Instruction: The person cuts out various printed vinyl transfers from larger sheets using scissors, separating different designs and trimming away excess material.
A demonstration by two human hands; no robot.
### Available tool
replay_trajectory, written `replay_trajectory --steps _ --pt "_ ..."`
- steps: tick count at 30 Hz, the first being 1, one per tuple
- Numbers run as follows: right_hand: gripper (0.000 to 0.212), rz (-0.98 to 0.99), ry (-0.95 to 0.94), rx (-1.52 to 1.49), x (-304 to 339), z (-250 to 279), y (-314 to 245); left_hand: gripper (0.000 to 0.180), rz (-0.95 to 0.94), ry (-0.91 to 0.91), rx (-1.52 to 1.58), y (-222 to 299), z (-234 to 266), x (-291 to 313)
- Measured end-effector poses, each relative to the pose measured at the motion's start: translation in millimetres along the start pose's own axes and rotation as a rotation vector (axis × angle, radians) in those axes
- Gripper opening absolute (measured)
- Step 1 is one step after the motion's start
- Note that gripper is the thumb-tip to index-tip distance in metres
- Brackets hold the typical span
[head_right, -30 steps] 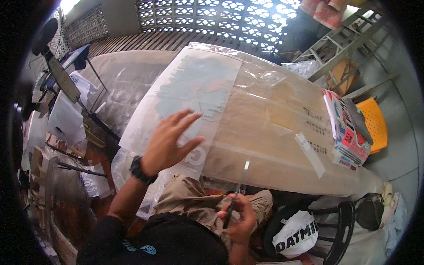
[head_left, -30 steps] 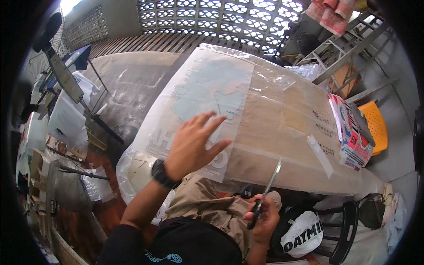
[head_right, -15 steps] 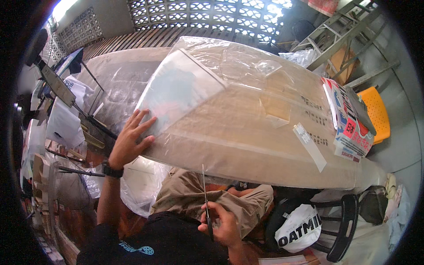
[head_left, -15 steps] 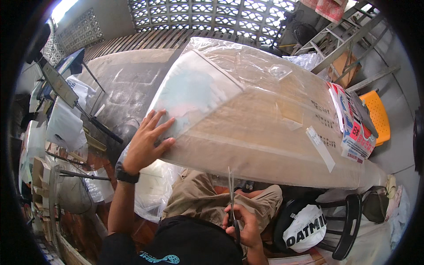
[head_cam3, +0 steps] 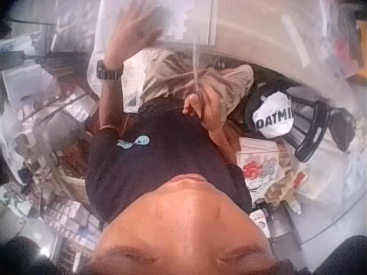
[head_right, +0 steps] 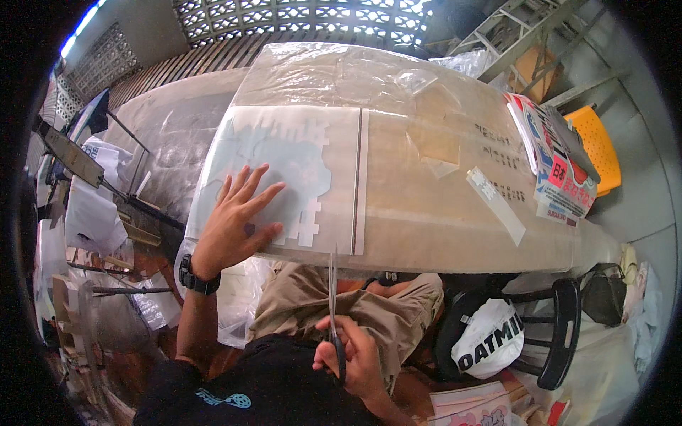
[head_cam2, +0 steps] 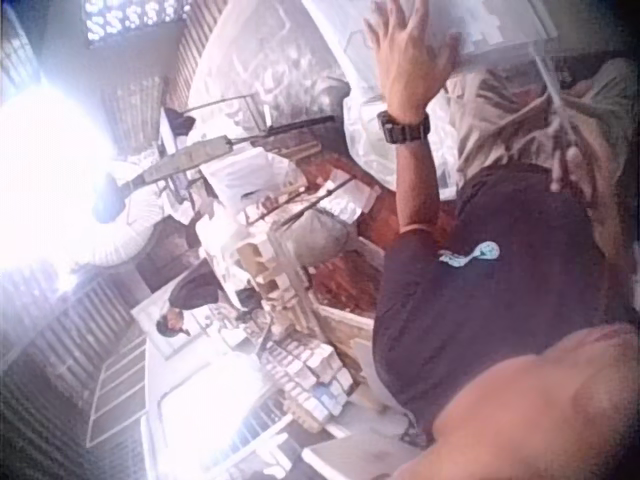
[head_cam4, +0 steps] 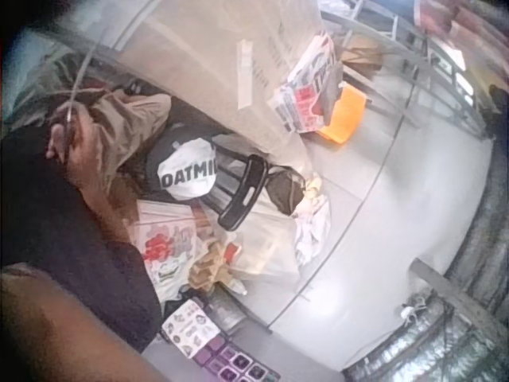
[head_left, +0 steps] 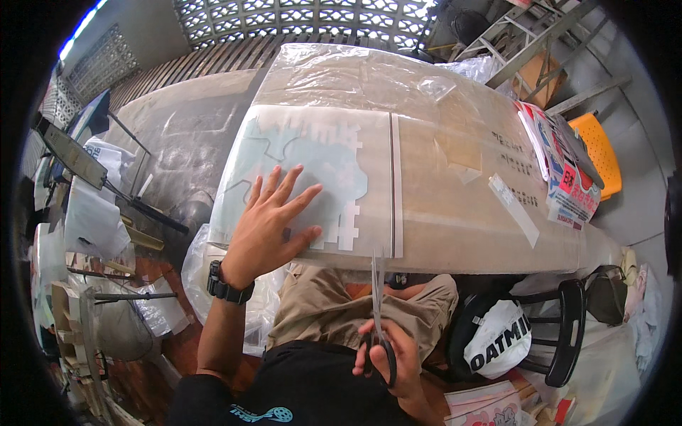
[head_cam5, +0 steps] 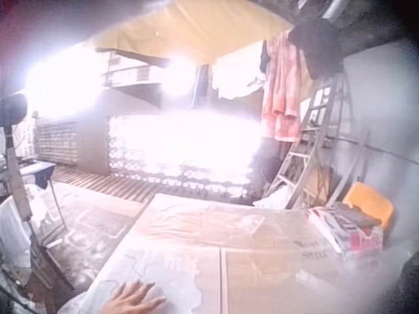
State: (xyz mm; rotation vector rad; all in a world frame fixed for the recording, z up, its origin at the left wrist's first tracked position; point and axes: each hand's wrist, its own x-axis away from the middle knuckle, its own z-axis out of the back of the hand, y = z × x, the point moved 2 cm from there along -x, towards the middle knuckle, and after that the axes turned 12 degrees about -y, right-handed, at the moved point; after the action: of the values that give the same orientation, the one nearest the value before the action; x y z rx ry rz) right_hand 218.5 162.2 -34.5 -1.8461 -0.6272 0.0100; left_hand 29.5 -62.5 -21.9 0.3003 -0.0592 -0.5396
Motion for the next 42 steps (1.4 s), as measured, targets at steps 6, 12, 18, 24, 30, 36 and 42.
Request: replay_trajectory --steps 6,12,18,24,30,36,42 --pt "0.056 -0.037 0.025 0.008 0 -8 7 0.067 -0.015 0.057 0.048 21 -12 -8" --pt "0.055 -0.016 0.062 0.003 -15 -16 -1 0.07 -0.001 0.03 0.063 22 -18 -6" --pt "0.054 0.036 0.191 0.113 -22 -23 -1 0.073 -0.027 0.087 0.043 21 -22 -6" --pt "0.049 0.023 0.232 0.14 -23 -22 3 0.077 -0.023 0.089 0.038 22 -21 -5" --pt "0.049 0.027 0.244 0.137 -23 -22 4 0.086 0.004 0.045 0.054 21 -23 -7" --pt "0.049 0.029 0.246 0.137 -24 -24 4 0.088 0.011 0.042 0.049 20 -22 -6" --pt "0.049 0.013 0.27 0.159 -22 -25 7 0.091 0.008 0.057 0.039 22 -21 -7"
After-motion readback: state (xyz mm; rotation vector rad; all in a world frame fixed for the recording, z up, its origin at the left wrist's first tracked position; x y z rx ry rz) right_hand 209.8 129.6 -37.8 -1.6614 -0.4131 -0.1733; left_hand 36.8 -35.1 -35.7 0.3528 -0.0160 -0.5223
